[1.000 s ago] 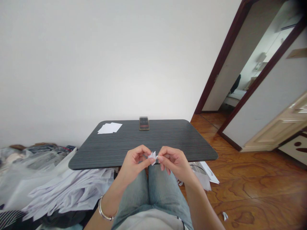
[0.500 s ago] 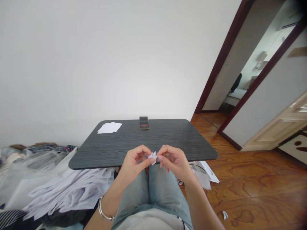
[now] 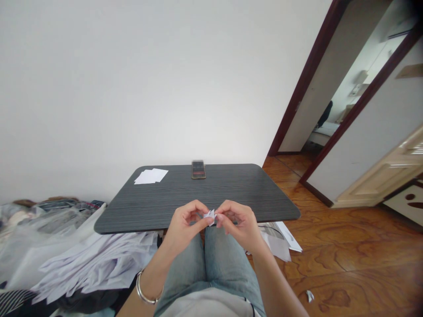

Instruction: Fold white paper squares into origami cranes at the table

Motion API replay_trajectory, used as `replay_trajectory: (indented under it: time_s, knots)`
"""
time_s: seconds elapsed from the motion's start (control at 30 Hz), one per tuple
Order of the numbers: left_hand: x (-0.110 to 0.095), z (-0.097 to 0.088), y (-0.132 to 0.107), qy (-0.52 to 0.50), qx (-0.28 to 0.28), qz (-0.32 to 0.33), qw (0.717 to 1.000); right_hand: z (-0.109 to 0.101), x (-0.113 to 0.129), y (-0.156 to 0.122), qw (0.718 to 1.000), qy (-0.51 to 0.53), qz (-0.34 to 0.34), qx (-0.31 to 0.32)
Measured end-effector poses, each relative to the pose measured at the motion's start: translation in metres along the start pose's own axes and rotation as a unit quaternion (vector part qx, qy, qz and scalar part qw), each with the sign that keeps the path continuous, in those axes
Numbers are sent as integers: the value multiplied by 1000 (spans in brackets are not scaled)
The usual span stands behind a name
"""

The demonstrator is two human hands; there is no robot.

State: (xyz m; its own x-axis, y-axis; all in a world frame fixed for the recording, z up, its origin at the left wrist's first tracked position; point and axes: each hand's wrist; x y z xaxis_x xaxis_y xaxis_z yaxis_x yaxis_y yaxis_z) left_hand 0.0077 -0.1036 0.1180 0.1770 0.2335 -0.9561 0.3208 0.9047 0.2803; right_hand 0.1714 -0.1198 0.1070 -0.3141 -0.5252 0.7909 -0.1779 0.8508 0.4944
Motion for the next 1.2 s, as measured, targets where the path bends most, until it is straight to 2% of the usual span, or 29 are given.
replay_trajectory:
  time_s: [0.33,0.5,0.7,0.87,0.97,1.1,1.2]
  knots:
    - [1,1,0,2,-7,5,1000,6,-1,0,999,-10,-9,-34]
    - [7,2,2,-10,-26,-23,999,15,-7,3,997,31,49,-54]
    - [16,0,10,-65,-49,-57,995,18,-16,9,984,133,116,-31]
    - [23,-2,13,-86,-59,-68,992,19,-21,13,984,119,129,-35]
    - [25,-2,14,-105,-71,-72,989,20,-26,14,983,120,122,-66]
    - [24,-3,14,-140,-113,-75,981,24,-29,9,973,131,107,-159]
    - [24,-2,15,-155,-142,-64,976,30,-28,2,978,114,107,-137]
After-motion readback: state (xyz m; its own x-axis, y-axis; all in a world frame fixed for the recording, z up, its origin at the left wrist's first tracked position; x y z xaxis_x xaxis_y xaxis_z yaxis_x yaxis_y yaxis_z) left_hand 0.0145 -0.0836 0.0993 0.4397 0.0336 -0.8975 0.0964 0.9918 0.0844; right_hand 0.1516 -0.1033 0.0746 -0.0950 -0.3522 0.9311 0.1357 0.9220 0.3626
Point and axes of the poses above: each hand's wrist, its own y-axis towards the middle knuckle, its own z-axis out of the palm, x = y × z, and after that the axes turned 9 degrees about -y, right-handed
